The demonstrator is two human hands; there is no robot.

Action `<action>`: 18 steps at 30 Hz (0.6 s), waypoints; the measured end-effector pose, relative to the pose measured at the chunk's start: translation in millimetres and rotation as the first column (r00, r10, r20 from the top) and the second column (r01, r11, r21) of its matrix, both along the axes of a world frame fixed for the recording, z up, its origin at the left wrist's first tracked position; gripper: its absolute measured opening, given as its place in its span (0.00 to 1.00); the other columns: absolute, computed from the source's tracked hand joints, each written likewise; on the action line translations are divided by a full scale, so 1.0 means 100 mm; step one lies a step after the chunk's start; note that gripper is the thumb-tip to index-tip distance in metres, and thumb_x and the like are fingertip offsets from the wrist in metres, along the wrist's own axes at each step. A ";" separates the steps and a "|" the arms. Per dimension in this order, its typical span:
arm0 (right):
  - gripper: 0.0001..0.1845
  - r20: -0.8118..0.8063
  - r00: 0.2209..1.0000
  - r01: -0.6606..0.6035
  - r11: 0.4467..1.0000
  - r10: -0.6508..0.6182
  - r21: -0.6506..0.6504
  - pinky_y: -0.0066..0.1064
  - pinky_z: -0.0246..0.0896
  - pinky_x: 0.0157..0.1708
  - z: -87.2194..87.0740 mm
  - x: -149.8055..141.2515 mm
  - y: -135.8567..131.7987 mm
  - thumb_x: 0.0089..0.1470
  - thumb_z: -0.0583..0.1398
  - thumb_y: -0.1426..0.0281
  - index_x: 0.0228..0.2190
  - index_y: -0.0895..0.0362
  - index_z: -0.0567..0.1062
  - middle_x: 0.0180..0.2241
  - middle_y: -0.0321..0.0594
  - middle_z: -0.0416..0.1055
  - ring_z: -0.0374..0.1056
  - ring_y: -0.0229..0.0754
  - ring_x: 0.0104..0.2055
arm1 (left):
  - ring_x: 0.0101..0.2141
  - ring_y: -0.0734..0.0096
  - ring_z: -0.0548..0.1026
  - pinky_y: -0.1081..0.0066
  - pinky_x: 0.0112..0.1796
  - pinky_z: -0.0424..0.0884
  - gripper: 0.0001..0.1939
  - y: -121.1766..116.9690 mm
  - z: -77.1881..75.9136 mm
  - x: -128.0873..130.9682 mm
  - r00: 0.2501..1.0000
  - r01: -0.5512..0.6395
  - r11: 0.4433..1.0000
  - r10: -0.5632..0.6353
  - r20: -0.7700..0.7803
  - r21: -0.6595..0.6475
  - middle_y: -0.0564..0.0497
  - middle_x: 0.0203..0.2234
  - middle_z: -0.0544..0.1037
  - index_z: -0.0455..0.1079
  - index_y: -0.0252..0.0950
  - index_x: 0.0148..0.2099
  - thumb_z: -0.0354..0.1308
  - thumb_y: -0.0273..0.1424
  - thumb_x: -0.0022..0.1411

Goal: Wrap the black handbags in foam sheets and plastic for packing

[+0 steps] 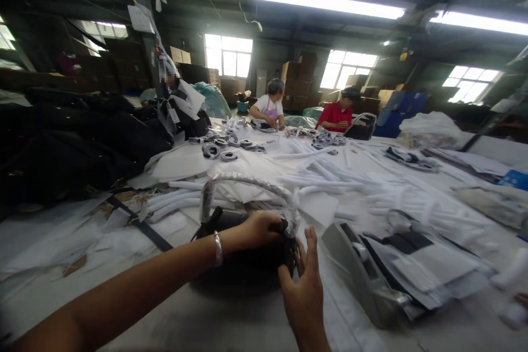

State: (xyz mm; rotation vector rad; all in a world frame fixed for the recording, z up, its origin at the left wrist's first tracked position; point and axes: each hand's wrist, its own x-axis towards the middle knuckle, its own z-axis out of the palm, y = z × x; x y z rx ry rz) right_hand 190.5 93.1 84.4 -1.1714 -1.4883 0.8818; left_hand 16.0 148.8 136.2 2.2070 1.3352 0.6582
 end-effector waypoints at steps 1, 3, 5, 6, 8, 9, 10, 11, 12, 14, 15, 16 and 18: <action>0.48 -0.014 1.000 -0.010 1.000 0.010 0.001 0.50 0.61 0.59 -0.01 0.01 0.00 0.52 0.61 0.66 0.68 0.42 0.45 0.69 0.44 0.50 0.59 0.56 0.65 | 0.30 0.71 0.78 0.68 0.34 0.76 0.06 0.03 -0.03 0.00 1.000 0.015 1.000 -0.014 0.014 -0.017 0.53 0.31 0.79 0.74 0.31 0.40 0.63 0.30 0.64; 0.47 -0.028 0.999 -0.021 1.000 0.021 0.009 0.49 0.61 0.60 0.00 0.01 0.00 0.52 0.61 0.67 0.68 0.42 0.46 0.69 0.43 0.51 0.58 0.56 0.66 | 0.30 0.72 0.78 0.69 0.33 0.76 0.08 0.05 -0.07 -0.03 0.999 0.036 0.999 -0.035 0.040 -0.029 0.53 0.31 0.78 0.73 0.31 0.41 0.62 0.32 0.65; 0.46 -0.037 0.999 -0.028 0.999 0.029 0.019 0.49 0.58 0.61 0.01 0.01 -0.01 0.52 0.61 0.67 0.67 0.43 0.48 0.68 0.42 0.52 0.57 0.55 0.66 | 0.32 0.71 0.77 0.70 0.34 0.74 0.07 0.04 -0.10 -0.06 0.997 0.046 0.999 -0.045 0.063 -0.013 0.53 0.32 0.78 0.73 0.32 0.41 0.63 0.31 0.64; 0.46 -0.041 0.999 -0.032 0.999 0.032 0.021 0.49 0.58 0.62 0.02 0.01 -0.01 0.52 0.61 0.68 0.67 0.43 0.48 0.68 0.42 0.52 0.57 0.54 0.66 | 0.32 0.71 0.77 0.71 0.35 0.73 0.06 0.04 -0.10 -0.08 0.996 0.047 0.999 -0.046 0.072 -0.002 0.52 0.32 0.79 0.73 0.32 0.41 0.63 0.29 0.63; 0.45 -0.048 0.998 -0.043 0.999 0.044 0.014 0.49 0.57 0.62 0.04 0.00 -0.01 0.52 0.60 0.68 0.67 0.43 0.49 0.68 0.42 0.54 0.57 0.53 0.66 | 0.33 0.71 0.76 0.73 0.36 0.71 0.06 0.04 -0.10 -0.10 0.996 0.049 0.999 -0.050 0.080 0.016 0.52 0.32 0.79 0.73 0.33 0.42 0.63 0.27 0.62; 0.45 -0.049 0.998 -0.050 0.999 0.050 0.008 0.48 0.58 0.62 0.04 0.00 -0.01 0.52 0.60 0.69 0.67 0.44 0.49 0.67 0.42 0.54 0.58 0.53 0.66 | 0.34 0.70 0.76 0.73 0.37 0.70 0.06 0.04 -0.09 -0.12 0.995 0.051 0.998 -0.052 0.079 0.022 0.51 0.33 0.79 0.73 0.34 0.42 0.63 0.27 0.62; 0.45 -0.048 0.997 -0.053 0.999 0.054 0.004 0.48 0.59 0.61 0.04 0.01 -0.01 0.52 0.60 0.69 0.67 0.44 0.49 0.67 0.43 0.55 0.58 0.53 0.66 | 0.35 0.69 0.76 0.72 0.38 0.70 0.06 0.05 -0.07 -0.13 0.995 0.058 0.998 -0.060 0.076 0.025 0.51 0.34 0.80 0.73 0.34 0.43 0.62 0.28 0.62; 0.45 -0.047 0.997 -0.055 0.998 0.055 0.004 0.48 0.59 0.61 0.05 0.01 -0.01 0.52 0.59 0.69 0.67 0.45 0.49 0.67 0.43 0.55 0.58 0.53 0.66 | 0.37 0.67 0.76 0.72 0.39 0.69 0.07 0.06 -0.05 -0.15 0.995 0.074 0.997 -0.076 0.070 0.025 0.51 0.36 0.80 0.73 0.35 0.44 0.62 0.29 0.62; 0.45 -0.044 0.997 -0.055 0.998 0.055 0.005 0.48 0.59 0.61 0.04 0.02 0.00 0.52 0.59 0.70 0.67 0.45 0.49 0.67 0.44 0.54 0.58 0.53 0.65 | 0.38 0.66 0.76 0.71 0.40 0.69 0.08 0.08 -0.03 -0.17 0.993 0.098 0.995 -0.099 0.063 0.021 0.50 0.37 0.80 0.74 0.35 0.44 0.62 0.29 0.63; 0.45 -0.043 0.997 -0.058 0.998 0.058 0.011 0.47 0.59 0.61 0.04 0.03 0.00 0.51 0.59 0.71 0.67 0.45 0.49 0.67 0.43 0.54 0.59 0.52 0.65 | 0.37 0.67 0.76 0.73 0.40 0.69 0.07 0.11 0.02 -0.22 0.985 0.163 0.987 -0.162 0.049 -0.005 0.51 0.36 0.79 0.74 0.36 0.44 0.59 0.29 0.64; 0.45 -0.044 0.997 -0.062 0.998 0.063 0.014 0.47 0.58 0.62 0.03 0.04 0.01 0.51 0.58 0.72 0.67 0.45 0.50 0.67 0.43 0.54 0.59 0.52 0.65 | 0.35 0.69 0.75 0.75 0.38 0.69 0.06 0.12 0.05 -0.24 0.980 0.197 0.980 -0.195 0.042 -0.025 0.52 0.34 0.79 0.74 0.36 0.43 0.58 0.30 0.65; 0.45 -0.045 0.997 -0.067 0.998 0.067 0.016 0.47 0.58 0.62 0.03 0.05 0.01 0.50 0.58 0.73 0.67 0.45 0.50 0.67 0.43 0.55 0.59 0.52 0.65 | 0.32 0.71 0.74 0.76 0.35 0.68 0.06 0.14 0.07 -0.25 0.974 0.225 0.973 -0.223 0.035 -0.046 0.53 0.31 0.78 0.74 0.36 0.42 0.57 0.30 0.66; 0.45 -0.044 0.996 -0.076 0.997 0.077 0.018 0.47 0.59 0.62 0.03 0.06 0.02 0.49 0.58 0.74 0.66 0.46 0.52 0.67 0.43 0.56 0.60 0.51 0.65 | 0.27 0.73 0.72 0.77 0.30 0.66 0.08 0.17 0.10 -0.27 0.965 0.261 0.962 -0.260 0.020 -0.080 0.55 0.26 0.75 0.74 0.34 0.37 0.56 0.31 0.67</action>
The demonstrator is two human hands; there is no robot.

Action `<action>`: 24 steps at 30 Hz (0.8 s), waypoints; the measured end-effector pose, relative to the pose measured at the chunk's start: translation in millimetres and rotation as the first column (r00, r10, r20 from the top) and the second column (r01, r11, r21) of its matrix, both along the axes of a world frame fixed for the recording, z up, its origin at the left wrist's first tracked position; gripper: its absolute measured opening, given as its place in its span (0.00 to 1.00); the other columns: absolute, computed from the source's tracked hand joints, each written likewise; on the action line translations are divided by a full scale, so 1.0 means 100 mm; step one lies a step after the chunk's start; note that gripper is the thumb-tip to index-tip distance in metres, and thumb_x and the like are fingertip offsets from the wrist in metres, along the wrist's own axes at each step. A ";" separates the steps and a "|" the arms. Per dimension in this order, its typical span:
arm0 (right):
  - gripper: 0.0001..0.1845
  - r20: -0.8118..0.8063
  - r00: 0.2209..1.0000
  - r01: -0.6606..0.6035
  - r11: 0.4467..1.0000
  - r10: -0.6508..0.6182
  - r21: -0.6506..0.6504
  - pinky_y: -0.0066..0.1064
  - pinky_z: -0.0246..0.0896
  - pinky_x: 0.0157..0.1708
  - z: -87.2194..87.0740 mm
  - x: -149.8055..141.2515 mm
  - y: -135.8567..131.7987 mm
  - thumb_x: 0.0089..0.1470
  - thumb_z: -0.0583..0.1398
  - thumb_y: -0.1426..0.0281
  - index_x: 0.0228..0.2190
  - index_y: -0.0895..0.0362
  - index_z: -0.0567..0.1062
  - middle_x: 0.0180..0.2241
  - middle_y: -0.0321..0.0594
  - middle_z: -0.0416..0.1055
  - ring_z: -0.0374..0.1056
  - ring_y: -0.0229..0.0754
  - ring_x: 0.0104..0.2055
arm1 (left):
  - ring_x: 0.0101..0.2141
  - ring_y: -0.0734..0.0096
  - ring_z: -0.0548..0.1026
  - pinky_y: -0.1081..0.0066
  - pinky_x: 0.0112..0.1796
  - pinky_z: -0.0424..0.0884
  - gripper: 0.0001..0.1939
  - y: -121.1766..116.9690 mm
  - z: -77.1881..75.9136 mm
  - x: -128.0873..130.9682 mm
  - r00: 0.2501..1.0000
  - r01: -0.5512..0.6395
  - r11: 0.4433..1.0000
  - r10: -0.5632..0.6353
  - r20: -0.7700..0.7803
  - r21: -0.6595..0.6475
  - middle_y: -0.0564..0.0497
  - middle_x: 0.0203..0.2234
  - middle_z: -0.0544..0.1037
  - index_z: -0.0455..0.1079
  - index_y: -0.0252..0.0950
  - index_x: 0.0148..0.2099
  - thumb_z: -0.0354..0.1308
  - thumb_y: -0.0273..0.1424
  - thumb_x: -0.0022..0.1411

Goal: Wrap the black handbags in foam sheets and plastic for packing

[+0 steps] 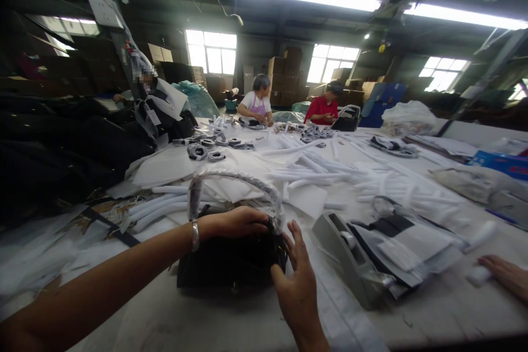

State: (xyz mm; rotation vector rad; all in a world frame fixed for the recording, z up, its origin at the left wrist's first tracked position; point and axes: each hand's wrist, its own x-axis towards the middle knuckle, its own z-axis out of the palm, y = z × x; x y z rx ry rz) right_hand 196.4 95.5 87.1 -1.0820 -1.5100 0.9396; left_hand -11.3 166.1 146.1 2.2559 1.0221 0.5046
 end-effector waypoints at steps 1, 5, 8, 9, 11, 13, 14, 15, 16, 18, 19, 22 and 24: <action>0.44 0.000 1.000 -0.002 1.000 0.002 0.004 0.46 0.59 0.62 0.00 0.00 0.00 0.49 0.58 0.75 0.66 0.47 0.53 0.66 0.43 0.57 0.60 0.51 0.65 | 0.26 0.74 0.71 0.77 0.29 0.66 0.10 0.01 0.01 0.00 1.000 0.010 1.000 -0.010 -0.010 -0.008 0.55 0.24 0.74 0.74 0.34 0.35 0.55 0.33 0.67; 0.44 0.001 1.000 -0.010 1.000 0.010 0.012 0.47 0.58 0.62 0.01 0.01 0.02 0.47 0.59 0.76 0.65 0.48 0.57 0.65 0.44 0.60 0.61 0.52 0.64 | 0.25 0.75 0.69 0.78 0.28 0.65 0.18 0.04 0.01 0.02 0.999 0.008 1.000 -0.008 -0.043 -0.014 0.55 0.22 0.73 0.75 0.33 0.32 0.51 0.36 0.70; 0.43 0.001 1.000 -0.026 1.000 0.026 -0.007 0.49 0.56 0.64 0.02 0.02 0.03 0.47 0.58 0.76 0.65 0.49 0.57 0.61 0.43 0.65 0.62 0.50 0.63 | 0.27 0.74 0.72 0.78 0.31 0.67 0.15 0.02 0.00 0.05 0.997 -0.028 1.000 0.029 -0.069 0.013 0.54 0.26 0.77 0.77 0.33 0.36 0.55 0.37 0.67; 0.43 -0.001 1.000 -0.029 1.000 0.029 -0.009 0.49 0.55 0.64 0.02 0.02 0.03 0.47 0.58 0.76 0.64 0.49 0.58 0.60 0.43 0.66 0.62 0.50 0.63 | 0.29 0.73 0.73 0.78 0.33 0.67 0.13 0.01 -0.01 0.06 0.995 -0.053 0.998 0.055 -0.077 0.030 0.54 0.27 0.78 0.78 0.34 0.38 0.58 0.37 0.65; 0.43 -0.001 1.000 -0.027 1.000 0.027 -0.007 0.49 0.55 0.64 0.02 0.02 0.03 0.47 0.58 0.76 0.64 0.50 0.58 0.59 0.43 0.68 0.62 0.50 0.63 | 0.31 0.71 0.75 0.77 0.35 0.68 0.11 -0.03 -0.04 0.12 0.987 -0.121 0.990 0.128 -0.097 0.072 0.53 0.30 0.80 0.78 0.35 0.40 0.61 0.37 0.62; 0.43 0.009 1.000 -0.022 1.000 0.022 0.004 0.48 0.55 0.64 0.01 0.02 0.04 0.46 0.58 0.76 0.64 0.50 0.59 0.59 0.43 0.68 0.63 0.50 0.63 | 0.31 0.69 0.76 0.75 0.35 0.69 0.09 -0.08 -0.08 0.20 0.968 -0.204 0.972 0.219 -0.124 0.119 0.52 0.30 0.81 0.78 0.36 0.40 0.63 0.35 0.59; 0.43 0.017 1.000 -0.021 1.000 0.020 0.012 0.48 0.56 0.64 0.01 0.02 0.04 0.46 0.58 0.77 0.64 0.50 0.59 0.59 0.43 0.68 0.63 0.50 0.63 | 0.31 0.67 0.76 0.74 0.35 0.69 0.09 -0.10 -0.10 0.24 0.954 -0.247 0.958 0.266 -0.138 0.145 0.51 0.30 0.80 0.78 0.35 0.39 0.63 0.33 0.57; 0.42 0.024 1.000 -0.018 1.000 0.017 0.021 0.47 0.56 0.63 0.00 0.02 0.04 0.46 0.57 0.77 0.63 0.50 0.60 0.59 0.43 0.68 0.63 0.50 0.63 | 0.31 0.65 0.77 0.72 0.35 0.70 0.08 -0.13 -0.12 0.29 0.939 -0.285 0.943 0.311 -0.149 0.173 0.50 0.30 0.80 0.78 0.35 0.38 0.63 0.32 0.56; 0.42 0.030 0.999 -0.015 0.999 0.014 0.031 0.47 0.57 0.63 0.00 0.02 0.04 0.46 0.57 0.77 0.63 0.50 0.60 0.60 0.42 0.67 0.62 0.49 0.63 | 0.33 0.63 0.77 0.70 0.36 0.70 0.08 -0.15 -0.14 0.32 0.924 -0.316 0.927 0.348 -0.156 0.201 0.49 0.31 0.81 0.77 0.35 0.38 0.62 0.31 0.57; 0.42 0.038 0.999 -0.010 0.999 0.008 0.050 0.47 0.57 0.63 0.00 0.01 0.04 0.46 0.57 0.77 0.63 0.49 0.61 0.61 0.41 0.66 0.61 0.50 0.64 | 0.36 0.61 0.77 0.68 0.39 0.70 0.08 -0.19 -0.16 0.36 0.905 -0.349 0.903 0.394 -0.159 0.249 0.47 0.35 0.80 0.77 0.36 0.41 0.60 0.30 0.58; 0.42 0.040 0.999 -0.008 0.998 0.006 0.059 0.47 0.57 0.63 0.00 0.01 0.04 0.45 0.57 0.78 0.63 0.49 0.62 0.62 0.41 0.65 0.60 0.50 0.65 | 0.37 0.60 0.77 0.68 0.39 0.70 0.09 -0.20 -0.17 0.37 0.903 -0.352 0.898 0.400 -0.159 0.264 0.47 0.37 0.80 0.76 0.37 0.42 0.60 0.29 0.59; 0.42 0.049 0.999 -0.023 0.997 0.019 0.075 0.49 0.55 0.64 0.00 0.01 0.03 0.44 0.56 0.79 0.62 0.49 0.62 0.63 0.40 0.63 0.59 0.50 0.65 | 0.38 0.63 0.77 0.69 0.40 0.70 0.08 -0.21 -0.19 0.34 0.918 -0.306 0.912 0.358 -0.168 0.272 0.48 0.39 0.80 0.77 0.38 0.43 0.59 0.30 0.62; 0.42 0.050 0.998 -0.032 0.997 0.028 0.076 0.50 0.55 0.64 0.01 0.01 0.03 0.44 0.55 0.79 0.62 0.48 0.62 0.63 0.39 0.64 0.60 0.50 0.65 | 0.40 0.64 0.77 0.71 0.41 0.71 0.08 -0.21 -0.19 0.30 0.945 -0.228 0.939 0.277 -0.176 0.256 0.49 0.39 0.80 0.78 0.40 0.43 0.59 0.32 0.64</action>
